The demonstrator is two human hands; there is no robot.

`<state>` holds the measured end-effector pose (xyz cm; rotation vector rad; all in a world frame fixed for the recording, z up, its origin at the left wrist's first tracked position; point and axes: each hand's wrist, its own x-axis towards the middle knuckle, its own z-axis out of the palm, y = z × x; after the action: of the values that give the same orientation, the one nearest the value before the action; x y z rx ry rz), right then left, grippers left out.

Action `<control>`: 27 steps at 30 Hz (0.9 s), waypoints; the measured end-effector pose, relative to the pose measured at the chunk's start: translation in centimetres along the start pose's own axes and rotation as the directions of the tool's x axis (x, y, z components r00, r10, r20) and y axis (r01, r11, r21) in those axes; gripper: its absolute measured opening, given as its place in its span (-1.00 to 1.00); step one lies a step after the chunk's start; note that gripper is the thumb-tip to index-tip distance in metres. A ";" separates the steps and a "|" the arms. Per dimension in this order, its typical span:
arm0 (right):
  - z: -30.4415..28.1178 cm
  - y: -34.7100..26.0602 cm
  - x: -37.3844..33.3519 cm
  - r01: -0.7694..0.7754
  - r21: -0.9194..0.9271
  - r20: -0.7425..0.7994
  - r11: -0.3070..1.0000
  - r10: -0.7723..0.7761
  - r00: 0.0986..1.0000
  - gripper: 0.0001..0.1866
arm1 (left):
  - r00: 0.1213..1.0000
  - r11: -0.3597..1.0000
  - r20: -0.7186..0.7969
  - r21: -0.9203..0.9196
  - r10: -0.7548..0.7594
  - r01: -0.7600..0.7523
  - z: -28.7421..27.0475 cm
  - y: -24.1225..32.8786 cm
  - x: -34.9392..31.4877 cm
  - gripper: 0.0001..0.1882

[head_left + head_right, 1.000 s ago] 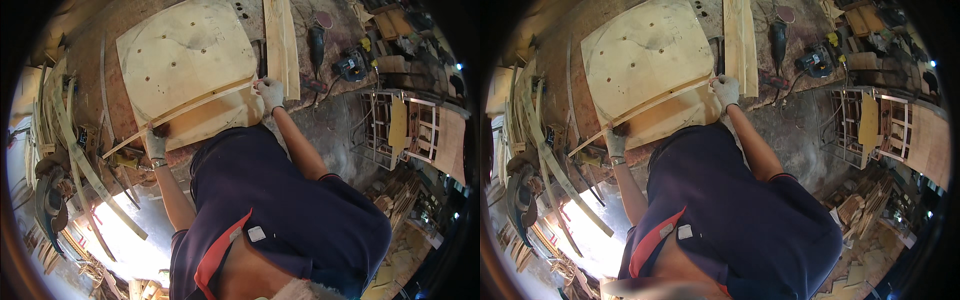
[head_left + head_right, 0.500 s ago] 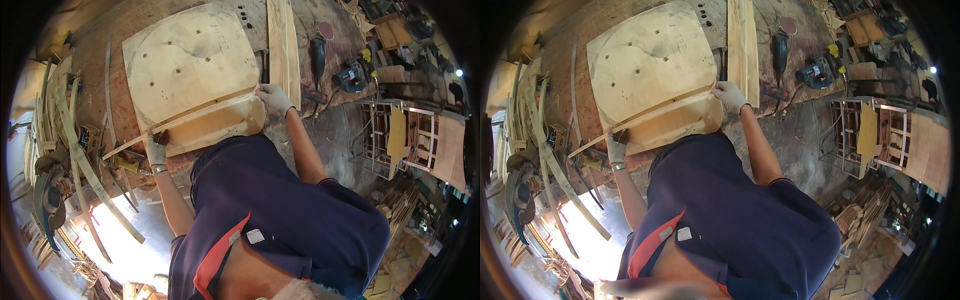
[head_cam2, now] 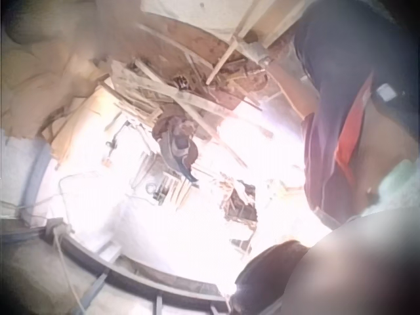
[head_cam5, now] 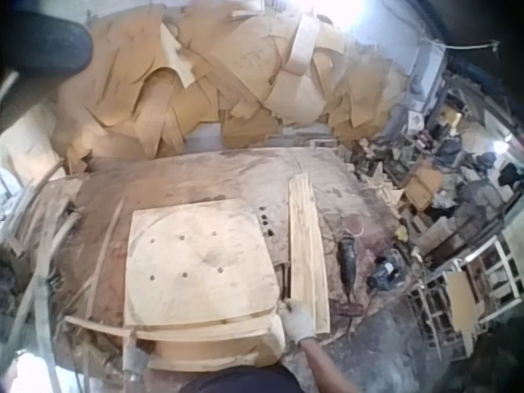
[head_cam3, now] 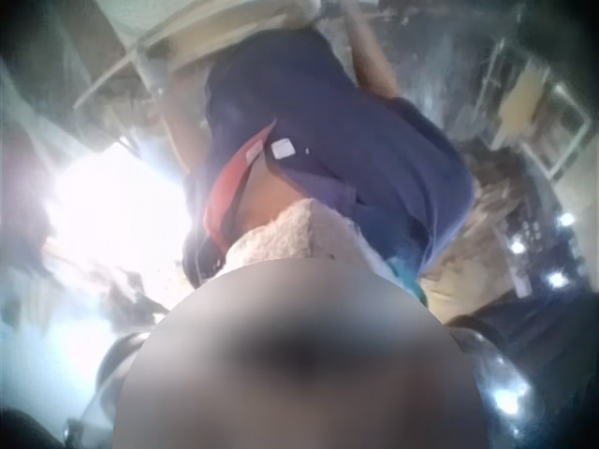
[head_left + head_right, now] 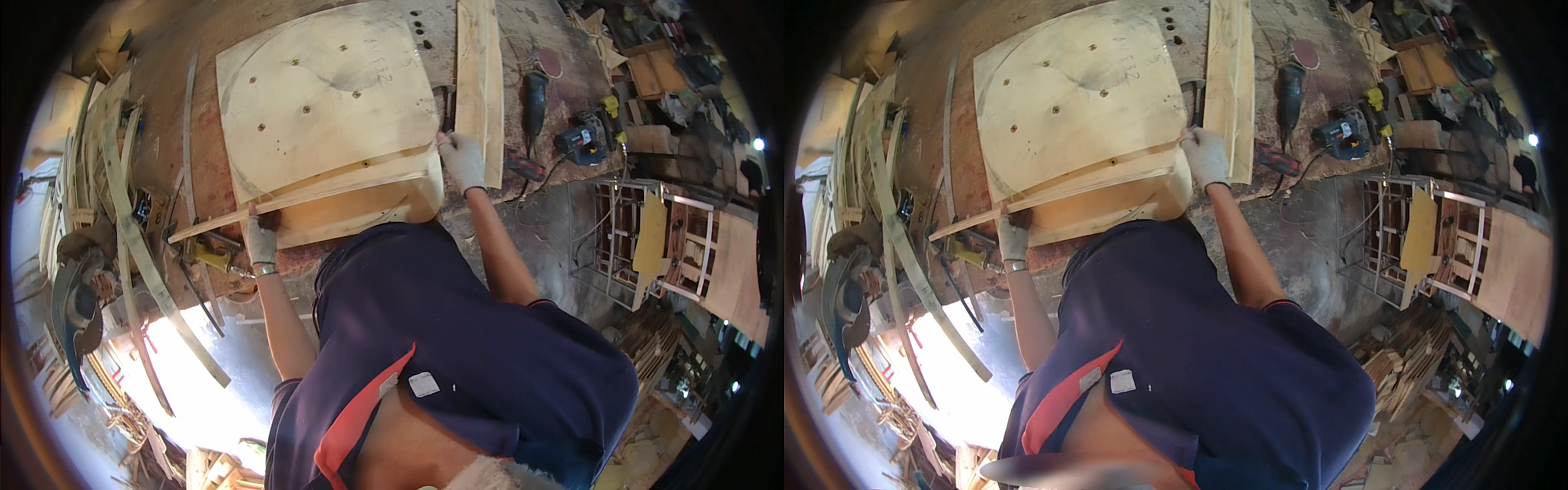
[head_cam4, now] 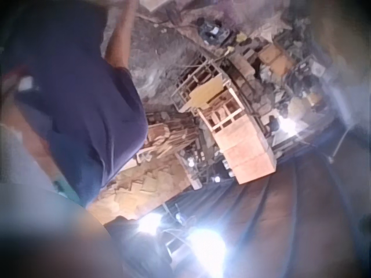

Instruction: The person assembles wooden slats onto a curved wooden base, marking positions with a pen and cutting slats to size using a miter saw. They repeatedly place, measure, and cut pieces, then fit them into the base.

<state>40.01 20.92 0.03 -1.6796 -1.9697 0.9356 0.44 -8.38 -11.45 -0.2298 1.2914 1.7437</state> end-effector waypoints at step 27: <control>4.6 2.6 9.2 -0.601 0.480 0.302 0.639 0.523 0.797 -0.46 | 0.945 0.912 -0.273 0.407 0.183 -0.059 3.9 1.9 -2.7 -0.44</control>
<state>36.81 28.87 -6.18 -1.9058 -1.0203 1.6937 1.88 -6.70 -6.85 -0.1930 1.8910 1.5455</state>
